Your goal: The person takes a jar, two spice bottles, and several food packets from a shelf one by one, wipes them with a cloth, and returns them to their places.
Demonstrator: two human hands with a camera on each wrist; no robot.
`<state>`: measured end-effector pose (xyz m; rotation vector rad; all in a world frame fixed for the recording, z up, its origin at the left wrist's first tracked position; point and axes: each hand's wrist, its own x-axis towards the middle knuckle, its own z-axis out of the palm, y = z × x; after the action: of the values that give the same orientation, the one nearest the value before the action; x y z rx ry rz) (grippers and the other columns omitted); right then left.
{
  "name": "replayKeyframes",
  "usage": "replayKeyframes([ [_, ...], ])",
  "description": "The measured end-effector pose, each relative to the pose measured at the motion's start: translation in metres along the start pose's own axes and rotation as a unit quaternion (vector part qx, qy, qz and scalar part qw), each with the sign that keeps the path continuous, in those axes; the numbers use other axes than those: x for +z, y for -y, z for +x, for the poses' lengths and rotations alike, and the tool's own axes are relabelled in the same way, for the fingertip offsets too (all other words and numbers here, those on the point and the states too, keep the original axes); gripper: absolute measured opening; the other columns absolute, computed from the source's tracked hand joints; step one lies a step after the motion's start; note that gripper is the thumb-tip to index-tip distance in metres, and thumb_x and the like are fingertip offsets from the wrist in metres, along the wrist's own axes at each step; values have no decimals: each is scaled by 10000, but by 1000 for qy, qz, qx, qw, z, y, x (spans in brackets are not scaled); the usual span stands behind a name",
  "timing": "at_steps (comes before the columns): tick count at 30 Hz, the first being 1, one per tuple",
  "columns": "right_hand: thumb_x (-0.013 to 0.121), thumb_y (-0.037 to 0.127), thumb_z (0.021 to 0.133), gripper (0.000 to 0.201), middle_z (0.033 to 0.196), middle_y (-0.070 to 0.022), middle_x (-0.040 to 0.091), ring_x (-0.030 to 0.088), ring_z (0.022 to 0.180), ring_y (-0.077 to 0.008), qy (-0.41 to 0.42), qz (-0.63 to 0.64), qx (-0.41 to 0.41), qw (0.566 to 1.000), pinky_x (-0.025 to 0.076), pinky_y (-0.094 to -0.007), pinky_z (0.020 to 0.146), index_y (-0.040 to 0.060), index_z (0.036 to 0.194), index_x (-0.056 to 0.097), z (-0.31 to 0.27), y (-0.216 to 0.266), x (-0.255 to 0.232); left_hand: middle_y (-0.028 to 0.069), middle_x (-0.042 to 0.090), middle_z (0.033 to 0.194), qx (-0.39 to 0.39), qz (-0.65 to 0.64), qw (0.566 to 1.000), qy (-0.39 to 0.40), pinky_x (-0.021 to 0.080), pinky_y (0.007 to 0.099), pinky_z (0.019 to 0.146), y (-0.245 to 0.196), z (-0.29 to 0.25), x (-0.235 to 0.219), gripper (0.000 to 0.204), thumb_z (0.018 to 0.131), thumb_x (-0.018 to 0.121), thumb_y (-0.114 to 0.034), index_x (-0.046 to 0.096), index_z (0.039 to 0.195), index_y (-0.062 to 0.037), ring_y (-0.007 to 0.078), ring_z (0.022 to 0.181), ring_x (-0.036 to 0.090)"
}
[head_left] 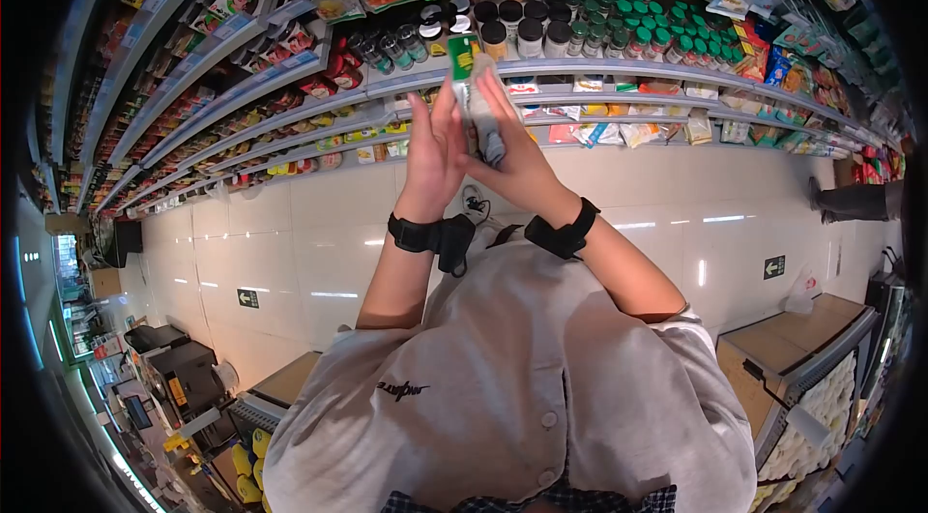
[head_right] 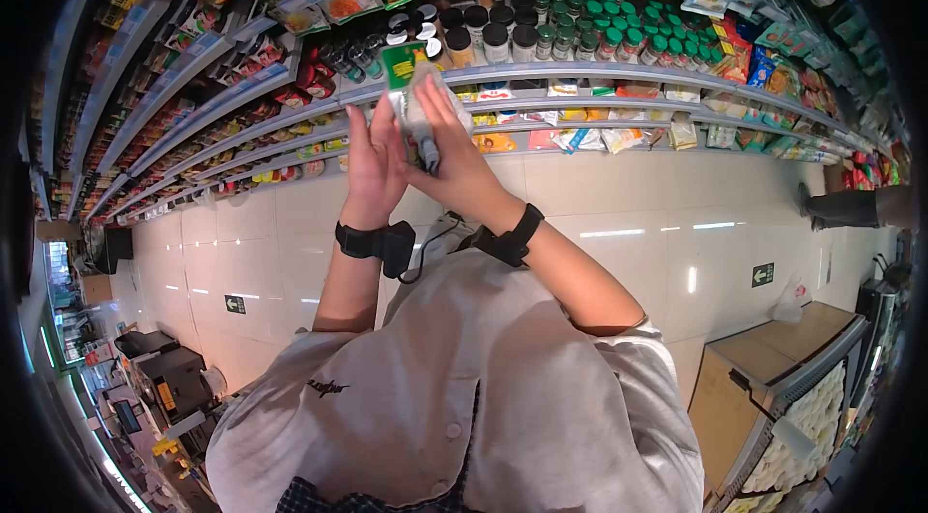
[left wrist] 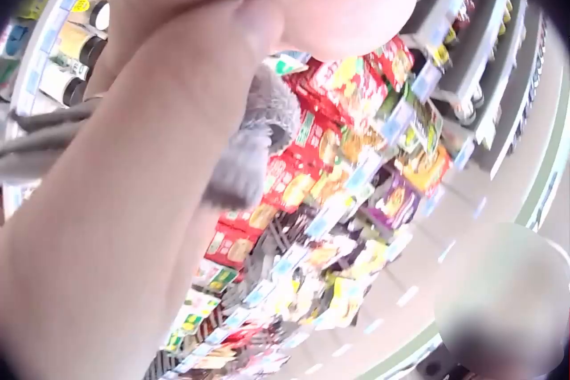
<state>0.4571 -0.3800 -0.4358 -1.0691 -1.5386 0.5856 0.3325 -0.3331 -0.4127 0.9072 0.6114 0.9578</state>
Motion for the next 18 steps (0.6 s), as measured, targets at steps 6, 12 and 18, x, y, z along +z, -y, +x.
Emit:
replayKeyframes([
  [6,545,-46,857,624,1326,-95,549,567,1131,-159,-75,332,253,906,448,-322,968,15,1453,370,-49,0,-51,73,397,1506,-1,236,969,-67,347,406,1048,37,-1,10,696,982,422,-555,329,1506,-107,222,1341,402],
  [12,591,135,929,394,1234,-53,617,554,1162,-160,-65,424,408,806,422,-311,995,9,1299,546,-86,-8,-86,157,590,1276,-145,-151,976,-53,478,393,986,53,-6,20,460,1015,472,-346,477,1324,-4,280,1141,601],
  [18,578,256,983,382,1266,-99,600,552,1163,-161,-222,394,371,811,430,-311,994,-3,1264,573,-93,8,-125,161,581,1291,-106,-113,987,-35,484,399,980,59,-2,47,469,1035,440,-360,476,1323,9,271,1143,605],
])
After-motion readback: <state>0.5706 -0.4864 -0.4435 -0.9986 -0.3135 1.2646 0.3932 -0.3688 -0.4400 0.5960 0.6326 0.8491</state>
